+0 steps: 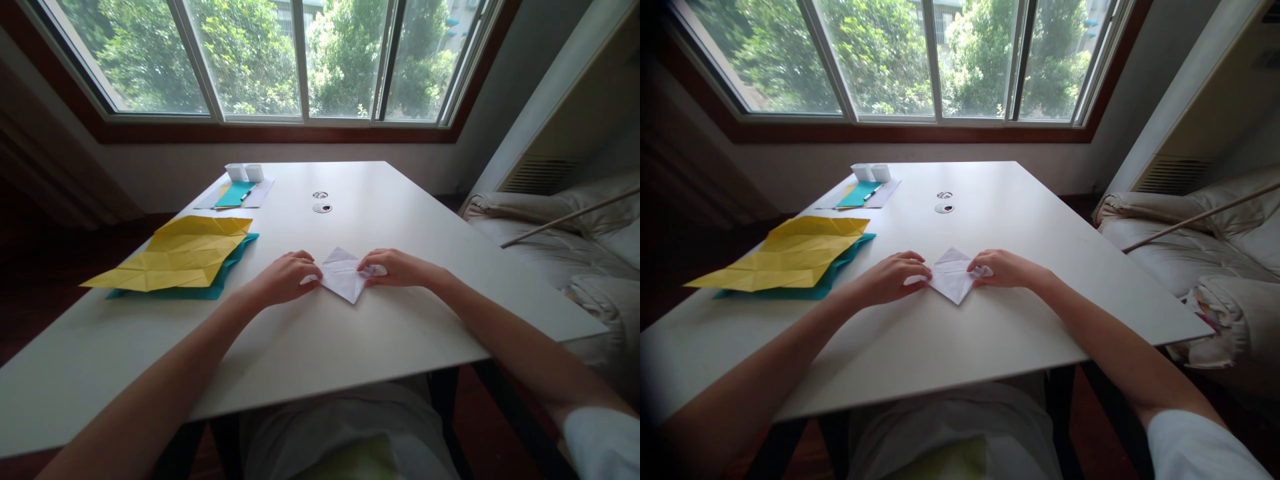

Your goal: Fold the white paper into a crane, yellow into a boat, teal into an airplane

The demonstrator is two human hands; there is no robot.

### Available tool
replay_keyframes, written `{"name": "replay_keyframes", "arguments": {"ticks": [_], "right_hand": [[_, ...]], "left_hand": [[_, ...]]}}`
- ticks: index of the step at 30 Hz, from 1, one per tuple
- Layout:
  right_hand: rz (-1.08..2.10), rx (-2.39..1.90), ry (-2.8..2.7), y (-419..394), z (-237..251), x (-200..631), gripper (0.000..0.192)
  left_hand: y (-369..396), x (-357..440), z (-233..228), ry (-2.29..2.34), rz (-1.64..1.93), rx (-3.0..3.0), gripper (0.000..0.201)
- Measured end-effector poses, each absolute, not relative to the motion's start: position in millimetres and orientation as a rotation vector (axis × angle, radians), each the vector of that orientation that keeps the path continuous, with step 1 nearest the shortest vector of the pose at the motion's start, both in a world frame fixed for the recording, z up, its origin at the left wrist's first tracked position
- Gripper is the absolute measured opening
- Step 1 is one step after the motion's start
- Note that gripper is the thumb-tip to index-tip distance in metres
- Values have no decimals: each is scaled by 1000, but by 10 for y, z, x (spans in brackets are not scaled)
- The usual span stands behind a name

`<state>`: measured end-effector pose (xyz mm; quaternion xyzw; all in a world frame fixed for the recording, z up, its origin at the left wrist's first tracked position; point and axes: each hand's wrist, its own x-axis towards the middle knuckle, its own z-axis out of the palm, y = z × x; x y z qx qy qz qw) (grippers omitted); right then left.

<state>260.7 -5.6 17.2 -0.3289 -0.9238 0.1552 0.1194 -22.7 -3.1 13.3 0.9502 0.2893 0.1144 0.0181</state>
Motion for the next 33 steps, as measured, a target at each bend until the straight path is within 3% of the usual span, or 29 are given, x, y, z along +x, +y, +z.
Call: {"name": "replay_keyframes", "arguments": {"ticks": [19,30,33], "right_hand": [[283,-887,-2721,-84,164,2559,47],[73,-997,-2561,-72,70,2437,19],[5,-1055,-2504,-90,91,2389,20]], "left_hand": [[-108,-148,188,1035,310,3065,20],[-142,-87,181,1301,355,2956,16],[-160,-36,176,1348,415,2862,24]]}}
